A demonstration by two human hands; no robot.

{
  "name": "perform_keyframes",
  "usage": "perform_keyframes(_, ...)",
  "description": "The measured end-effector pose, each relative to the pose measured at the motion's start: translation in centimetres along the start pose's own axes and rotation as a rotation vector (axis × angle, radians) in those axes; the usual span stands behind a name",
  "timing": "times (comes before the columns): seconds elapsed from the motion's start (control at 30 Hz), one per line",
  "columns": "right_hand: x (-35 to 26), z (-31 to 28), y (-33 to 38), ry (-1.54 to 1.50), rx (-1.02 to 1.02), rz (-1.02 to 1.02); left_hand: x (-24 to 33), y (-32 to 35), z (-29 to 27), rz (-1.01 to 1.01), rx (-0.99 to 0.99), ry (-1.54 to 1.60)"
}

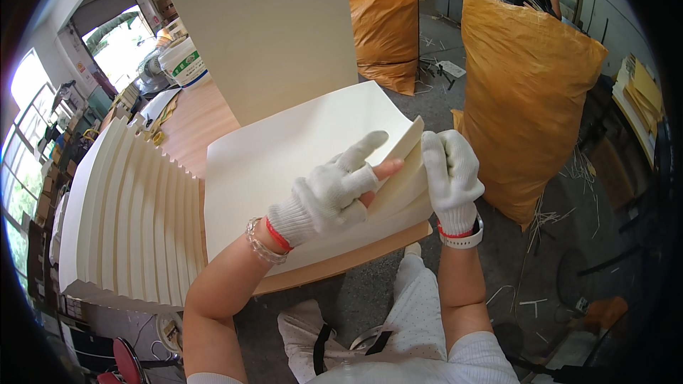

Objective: The person fans a stack of paper sheets to align them, checks the edges, and then places the stack onto a larger pile on a workbench.

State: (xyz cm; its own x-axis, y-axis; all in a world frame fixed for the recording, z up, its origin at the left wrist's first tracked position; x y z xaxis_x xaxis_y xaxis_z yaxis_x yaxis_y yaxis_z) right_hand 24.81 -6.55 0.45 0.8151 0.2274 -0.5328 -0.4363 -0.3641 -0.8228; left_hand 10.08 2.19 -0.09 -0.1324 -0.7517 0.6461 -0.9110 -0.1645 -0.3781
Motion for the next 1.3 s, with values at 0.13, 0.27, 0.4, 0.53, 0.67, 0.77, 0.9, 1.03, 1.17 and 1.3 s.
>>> perform_keyframes(0.13,0.1,0.0,0.0,0.036,0.010,-0.002,0.1,-0.3,0.0,-0.031,0.010,0.017)
perform_keyframes(0.27,0.4,0.2,0.1,0.026,-0.019,0.032,-0.1,0.1,-0.2,-0.010,0.120,-0.004)
perform_keyframes(0.4,0.6,0.1,0.1,-0.009,-0.025,0.029,0.2,0.1,-0.5,0.037,0.151,0.000)
perform_keyframes(0.53,0.8,0.4,0.1,-0.012,-0.055,0.056,0.7,-0.2,0.0,0.008,0.029,-0.069)
perform_keyframes(0.67,1.0,0.4,0.1,0.015,-0.043,0.066,-0.4,0.1,0.1,0.016,0.053,-0.001)
perform_keyframes(0.77,1.2,0.5,0.1,0.017,-0.048,0.084,-0.1,0.0,-0.1,-0.034,0.110,-0.026)
perform_keyframes(0.9,0.7,0.1,0.2,0.008,0.005,0.019,-0.4,-0.1,-0.2,-0.077,0.117,-0.029)
perform_keyframes(1.03,0.9,0.2,0.3,-0.027,-0.028,0.035,-0.3,0.1,-0.3,-0.013,0.123,-0.025)
perform_keyframes(1.17,0.7,0.1,0.4,0.004,-0.018,0.048,0.2,-0.2,-0.1,-0.009,0.026,0.019)
perform_keyframes(1.3,0.8,0.1,0.3,0.035,0.015,0.026,-0.6,-0.1,0.0,-0.130,-0.013,0.064)
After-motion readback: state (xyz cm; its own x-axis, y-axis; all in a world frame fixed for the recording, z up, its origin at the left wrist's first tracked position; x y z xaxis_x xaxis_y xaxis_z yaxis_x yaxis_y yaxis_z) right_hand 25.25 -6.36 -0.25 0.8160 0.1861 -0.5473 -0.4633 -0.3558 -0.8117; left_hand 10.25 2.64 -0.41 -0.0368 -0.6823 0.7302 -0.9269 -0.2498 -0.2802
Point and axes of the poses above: each hand's wrist, its own y-axis away from the middle knuckle, its own z-axis out of the palm, x = y × z, the point moved 9 cm from there along -y, towards the middle knuckle, and after that the axes turned 12 degrees about y, right-handed, at the moved point
